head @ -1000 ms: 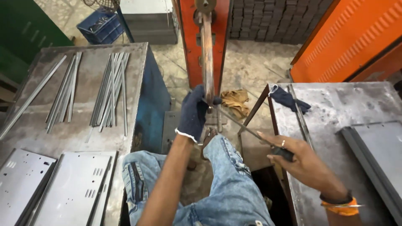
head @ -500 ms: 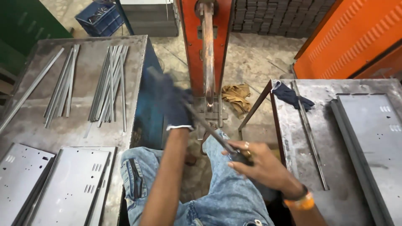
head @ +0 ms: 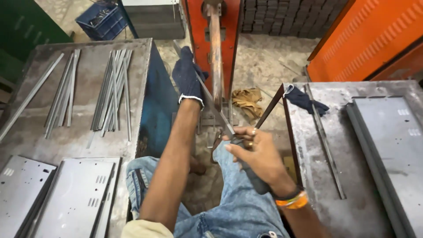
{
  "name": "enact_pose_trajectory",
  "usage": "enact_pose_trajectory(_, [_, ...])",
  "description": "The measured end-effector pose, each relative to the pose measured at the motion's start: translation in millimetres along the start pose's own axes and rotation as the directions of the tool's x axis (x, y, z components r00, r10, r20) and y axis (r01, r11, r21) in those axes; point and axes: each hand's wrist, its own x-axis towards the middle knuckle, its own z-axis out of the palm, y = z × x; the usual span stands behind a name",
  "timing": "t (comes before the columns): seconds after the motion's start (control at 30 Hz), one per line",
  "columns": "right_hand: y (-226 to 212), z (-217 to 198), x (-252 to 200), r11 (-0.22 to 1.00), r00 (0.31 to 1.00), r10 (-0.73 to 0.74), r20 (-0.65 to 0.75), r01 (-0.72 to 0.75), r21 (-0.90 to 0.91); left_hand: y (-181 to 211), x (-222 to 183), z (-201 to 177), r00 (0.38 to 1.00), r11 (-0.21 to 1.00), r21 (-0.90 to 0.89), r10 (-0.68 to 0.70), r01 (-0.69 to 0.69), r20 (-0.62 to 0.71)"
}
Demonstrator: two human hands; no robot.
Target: Spot welding metal strips onto larger metal panels using an industrial spot welding machine.
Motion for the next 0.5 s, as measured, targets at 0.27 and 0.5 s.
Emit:
enact_pose_trajectory(0.27, [-38,-50,-41,0.72,0.913,-0.363,0.186,0.401,-0.566,48,-56,-37,0.898,0.945,-0.172,-0.194,0.28,0.395])
enact_pose_trajectory(0.5, [-24,-32,-63,0.778,0.999,-0.007,-0.049,-0.025,-0.627,29,-61,-31,0.735,0.858,-0.22,-0.234,0.464,0.637])
